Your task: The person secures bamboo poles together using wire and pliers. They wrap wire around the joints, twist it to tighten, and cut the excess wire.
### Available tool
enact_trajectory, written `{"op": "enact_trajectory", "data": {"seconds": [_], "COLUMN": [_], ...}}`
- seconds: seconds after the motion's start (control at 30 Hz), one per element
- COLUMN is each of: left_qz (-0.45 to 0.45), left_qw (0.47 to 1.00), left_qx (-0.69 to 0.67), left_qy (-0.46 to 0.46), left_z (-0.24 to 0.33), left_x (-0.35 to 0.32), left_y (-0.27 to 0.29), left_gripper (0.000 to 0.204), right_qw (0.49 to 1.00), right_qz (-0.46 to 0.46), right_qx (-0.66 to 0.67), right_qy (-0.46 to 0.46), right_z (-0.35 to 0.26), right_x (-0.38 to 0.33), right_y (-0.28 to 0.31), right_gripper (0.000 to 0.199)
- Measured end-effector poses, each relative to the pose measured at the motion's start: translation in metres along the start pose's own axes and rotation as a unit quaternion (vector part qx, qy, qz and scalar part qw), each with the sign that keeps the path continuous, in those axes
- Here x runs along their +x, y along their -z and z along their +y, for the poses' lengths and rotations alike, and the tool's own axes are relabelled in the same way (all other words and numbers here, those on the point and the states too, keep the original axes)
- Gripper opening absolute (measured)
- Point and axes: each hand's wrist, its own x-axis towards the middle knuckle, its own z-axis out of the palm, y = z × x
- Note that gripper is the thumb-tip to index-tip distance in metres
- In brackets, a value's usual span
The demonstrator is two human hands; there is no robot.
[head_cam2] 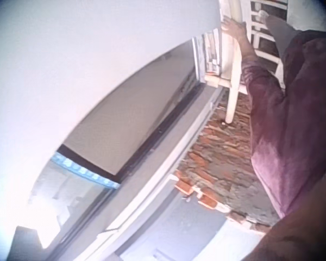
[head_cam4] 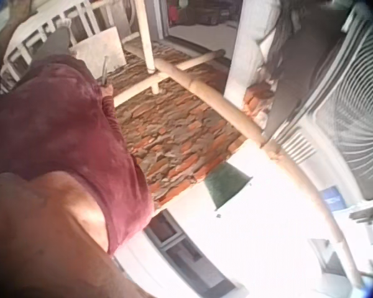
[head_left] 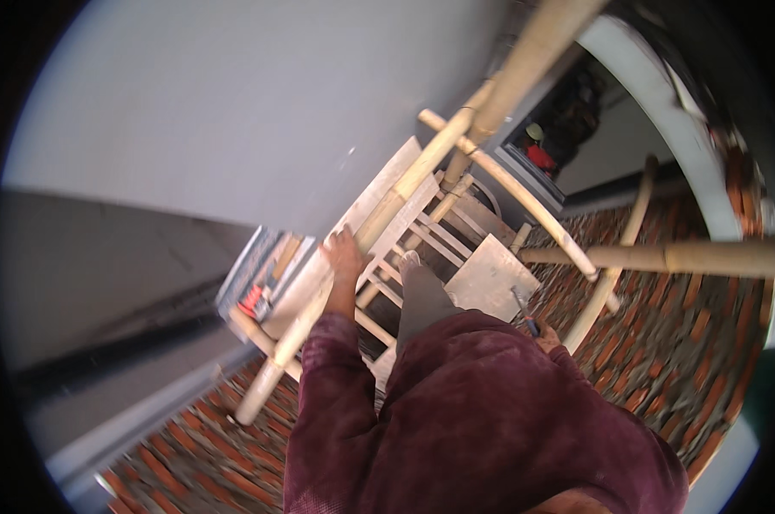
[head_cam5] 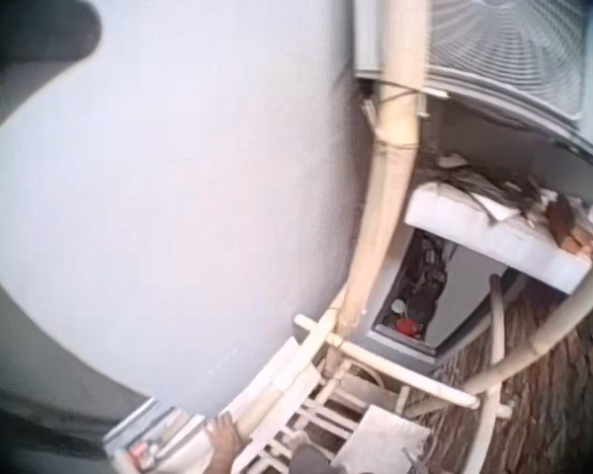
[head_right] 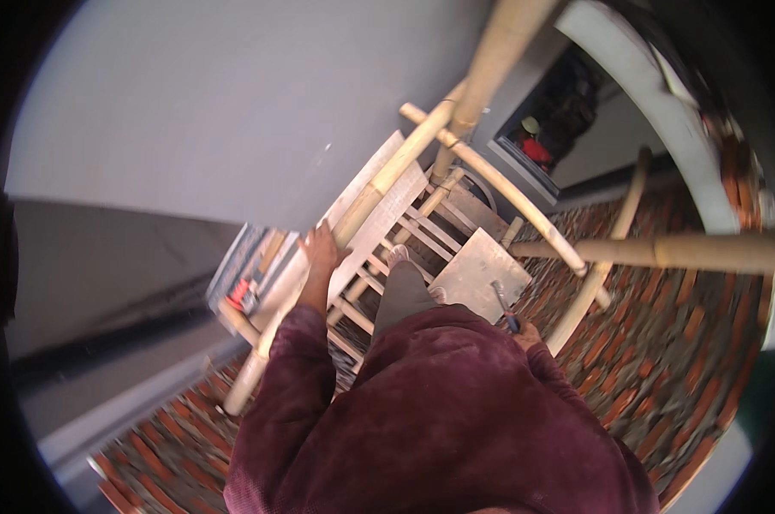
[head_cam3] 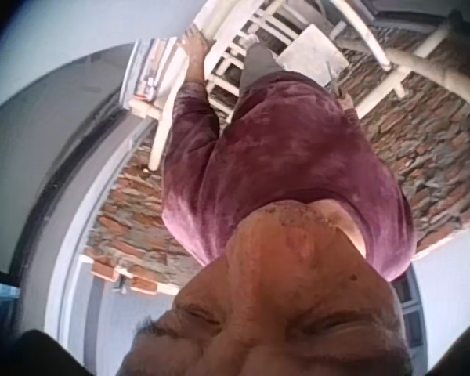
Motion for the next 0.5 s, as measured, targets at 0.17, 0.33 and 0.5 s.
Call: {"op": "enact_trajectory", "data": {"seconds": [0.17,0.33,0.5], "left_qz": [0.005,0.196,0.085], "left_qw": [0.999,0.935,0.852], "left_qx": [-0.043,-0.291,-0.511], "left_qy": [-0.017,-0.040,0.073], "left_z": [0.003,0.002,-0.008], "left_x": [-0.005,-0.066,-0.162], "left_y": [0.014,-0.018,-0.116], "left_gripper": [0.108,0.079,0.028], "right_qw": [0.958,0.957,0.942], "right_qz": [-0.147,-0.185,-0.171], "right_qx": [-0.240,-0.206,-0.231], "right_qy": [0.063,0.088,0.176], "right_z": [-0.116,-0.169,-0.118], "right_x": [0.060,0.086,0.132], "right_y": [0.036,0.029,0.011], "right_gripper": [0.062,0.062,0.064]}}
